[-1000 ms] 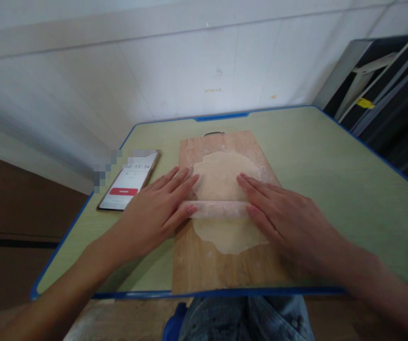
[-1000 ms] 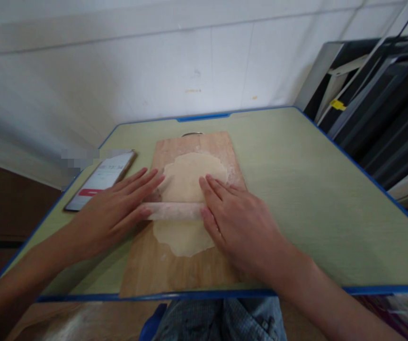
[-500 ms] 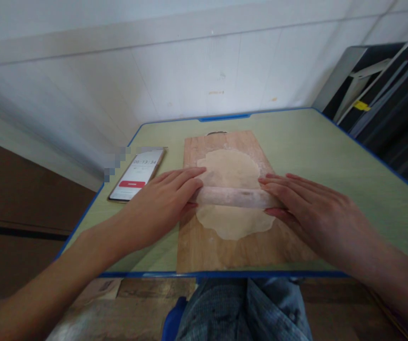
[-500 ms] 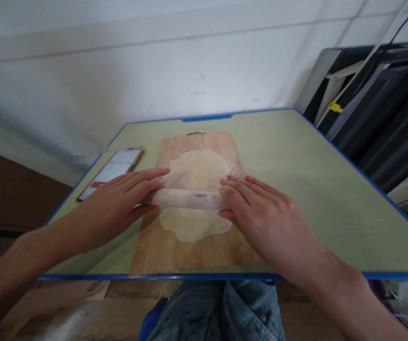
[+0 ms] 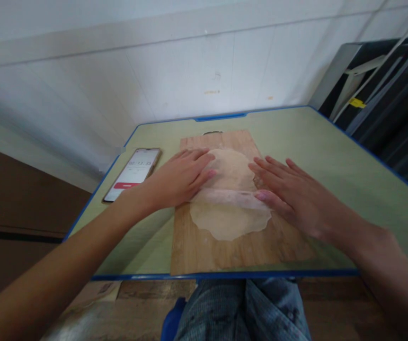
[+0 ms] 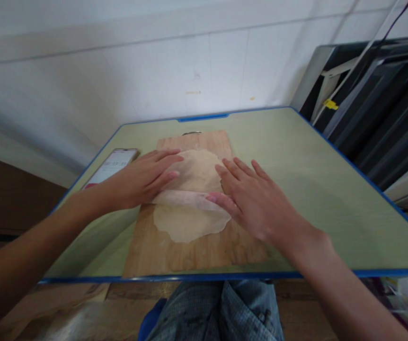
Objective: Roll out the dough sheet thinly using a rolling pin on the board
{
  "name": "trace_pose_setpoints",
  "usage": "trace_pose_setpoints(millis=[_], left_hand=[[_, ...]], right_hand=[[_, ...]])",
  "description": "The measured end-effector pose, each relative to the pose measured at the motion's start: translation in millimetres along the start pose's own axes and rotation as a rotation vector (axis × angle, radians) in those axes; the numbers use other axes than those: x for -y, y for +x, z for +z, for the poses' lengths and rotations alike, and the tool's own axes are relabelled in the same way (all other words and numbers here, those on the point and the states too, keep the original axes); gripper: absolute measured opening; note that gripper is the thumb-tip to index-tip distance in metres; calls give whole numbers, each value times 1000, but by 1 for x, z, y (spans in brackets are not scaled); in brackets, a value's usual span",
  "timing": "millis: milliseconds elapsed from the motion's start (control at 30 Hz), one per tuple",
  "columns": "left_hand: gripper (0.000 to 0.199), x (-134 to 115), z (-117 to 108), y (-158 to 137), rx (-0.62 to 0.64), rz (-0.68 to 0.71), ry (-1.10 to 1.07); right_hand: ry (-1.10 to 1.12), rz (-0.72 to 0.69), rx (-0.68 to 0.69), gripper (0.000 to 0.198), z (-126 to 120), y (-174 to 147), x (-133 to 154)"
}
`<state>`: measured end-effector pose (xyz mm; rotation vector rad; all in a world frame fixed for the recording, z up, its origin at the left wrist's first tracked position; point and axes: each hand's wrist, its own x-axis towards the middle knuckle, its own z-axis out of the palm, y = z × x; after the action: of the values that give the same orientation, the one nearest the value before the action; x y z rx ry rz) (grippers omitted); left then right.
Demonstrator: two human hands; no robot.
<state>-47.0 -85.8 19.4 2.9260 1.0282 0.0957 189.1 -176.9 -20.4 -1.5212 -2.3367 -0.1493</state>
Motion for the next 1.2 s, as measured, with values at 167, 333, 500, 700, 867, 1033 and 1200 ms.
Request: trace_pose_setpoints(millis=[167, 333, 500, 700, 867, 1033, 1200], left_hand=[[57, 7, 13, 11, 64, -106, -75], [59, 4, 18, 4, 121, -142, -69], [60, -6, 17, -7, 154, -209, -29], [58, -16, 17, -17, 118, -195, 24], [58, -22, 20, -29, 75, -154, 69], [58, -26, 20, -39, 36, -150, 58], [57, -32, 18, -49, -20, -119, 12]], right_hand=[[84, 75, 40, 76, 7, 1, -5], [66, 2, -8, 73, 4, -7, 0], [-10, -56, -41, 74, 2, -13, 8], [-57, -85, -44, 72, -2, -17, 16], [-67, -81, -51, 71, -3, -22, 23], [-41, -63, -57, 70, -5, -29, 30], [-45, -68, -73, 67, -6, -37, 36]])
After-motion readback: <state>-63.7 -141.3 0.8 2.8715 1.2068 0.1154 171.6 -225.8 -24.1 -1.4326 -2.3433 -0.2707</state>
